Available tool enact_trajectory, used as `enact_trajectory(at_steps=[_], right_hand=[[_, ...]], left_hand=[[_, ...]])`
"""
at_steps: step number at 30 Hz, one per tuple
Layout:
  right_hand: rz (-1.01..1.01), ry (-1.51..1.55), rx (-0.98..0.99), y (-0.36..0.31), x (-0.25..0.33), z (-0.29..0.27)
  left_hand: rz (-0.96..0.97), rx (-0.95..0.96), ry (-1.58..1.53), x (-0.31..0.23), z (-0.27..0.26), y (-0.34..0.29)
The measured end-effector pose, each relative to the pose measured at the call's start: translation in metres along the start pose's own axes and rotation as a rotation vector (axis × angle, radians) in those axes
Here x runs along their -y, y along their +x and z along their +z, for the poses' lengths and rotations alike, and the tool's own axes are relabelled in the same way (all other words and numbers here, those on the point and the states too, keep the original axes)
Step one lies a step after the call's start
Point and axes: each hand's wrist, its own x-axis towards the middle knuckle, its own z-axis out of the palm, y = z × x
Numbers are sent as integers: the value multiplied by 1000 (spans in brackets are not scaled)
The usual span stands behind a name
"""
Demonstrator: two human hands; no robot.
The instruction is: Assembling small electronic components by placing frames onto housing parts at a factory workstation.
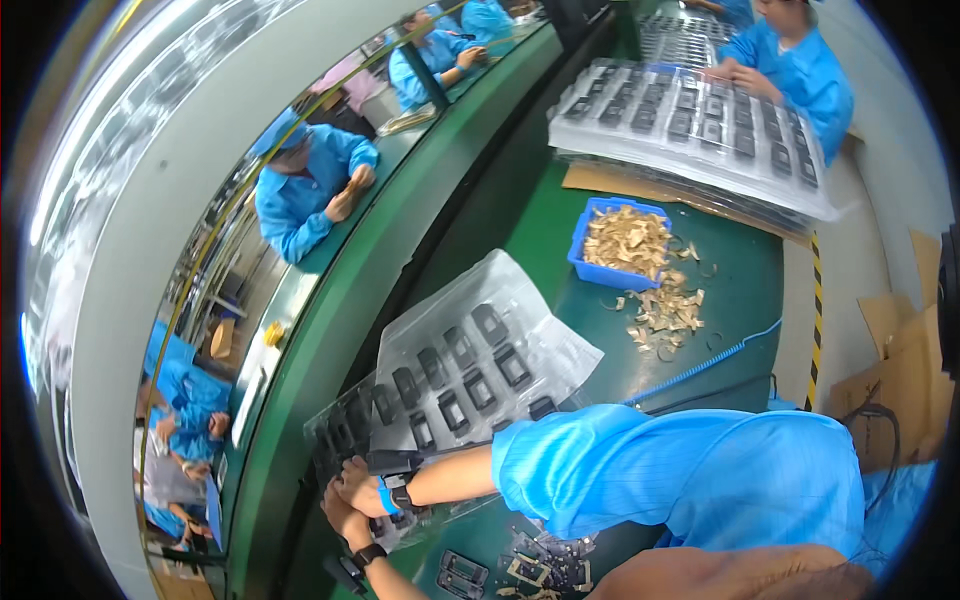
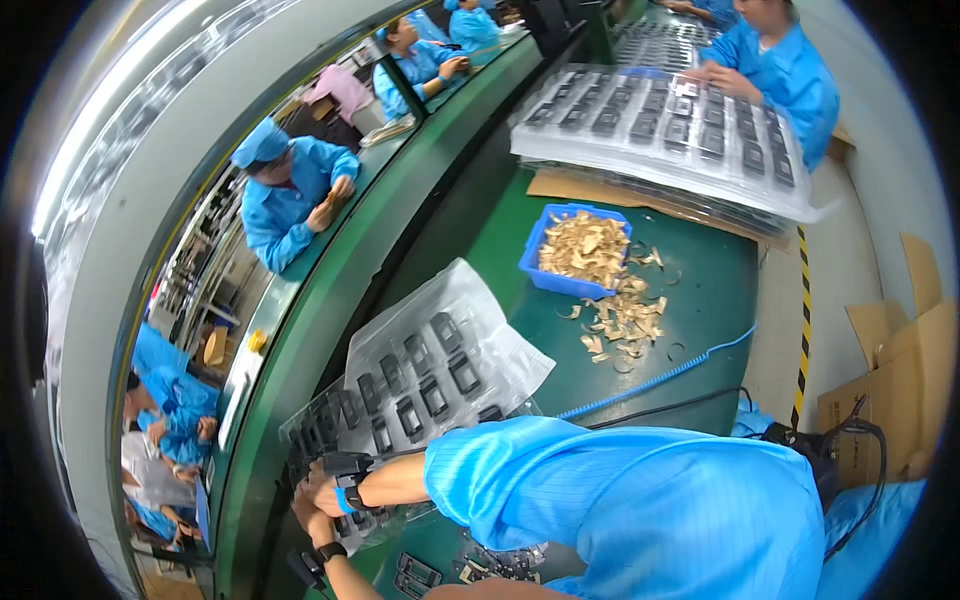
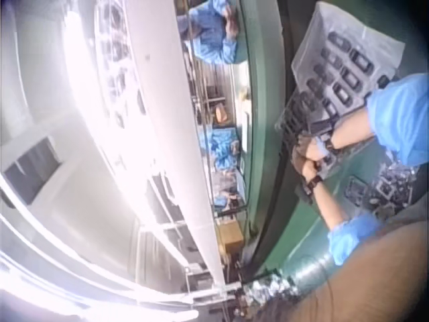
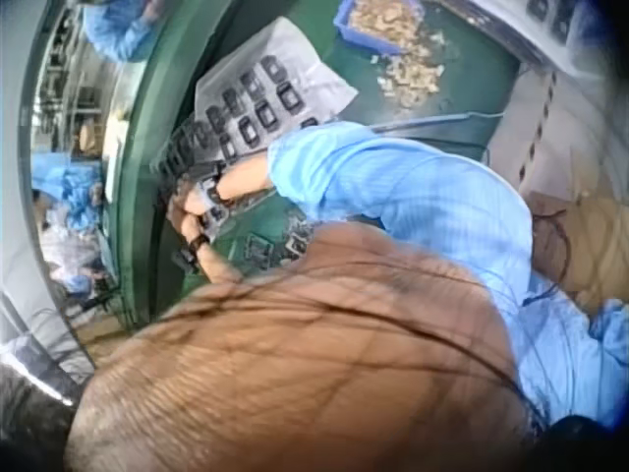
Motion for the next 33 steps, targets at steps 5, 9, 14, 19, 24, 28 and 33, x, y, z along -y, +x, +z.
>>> enact_trajectory(at_steps=[5, 9, 14, 19, 24, 28, 33], right_hand=[[173, 76, 326, 29, -18, -63], [243, 343, 228, 42, -39, -127], [235, 601, 343, 40, -54, -249], [-88, 669, 174, -16, -51, -385], [-42, 712, 222, -120, -33, -481], [121, 682, 241, -206, -49, -515], [786, 818, 464, -275, -76, -523]], left_hand=[[-110, -335, -793, 1, 18, -2], [-46, -455, -510, -2, -7, 1], [-158, -494, -747, 4, -71, -11], [-173, -150, -1439, -67, -204, -54], [166, 81, -1356, -134, -275, -145], [314, 204, -1088, -192, -300, -238], [553, 501, -626, -249, -305, -312]])
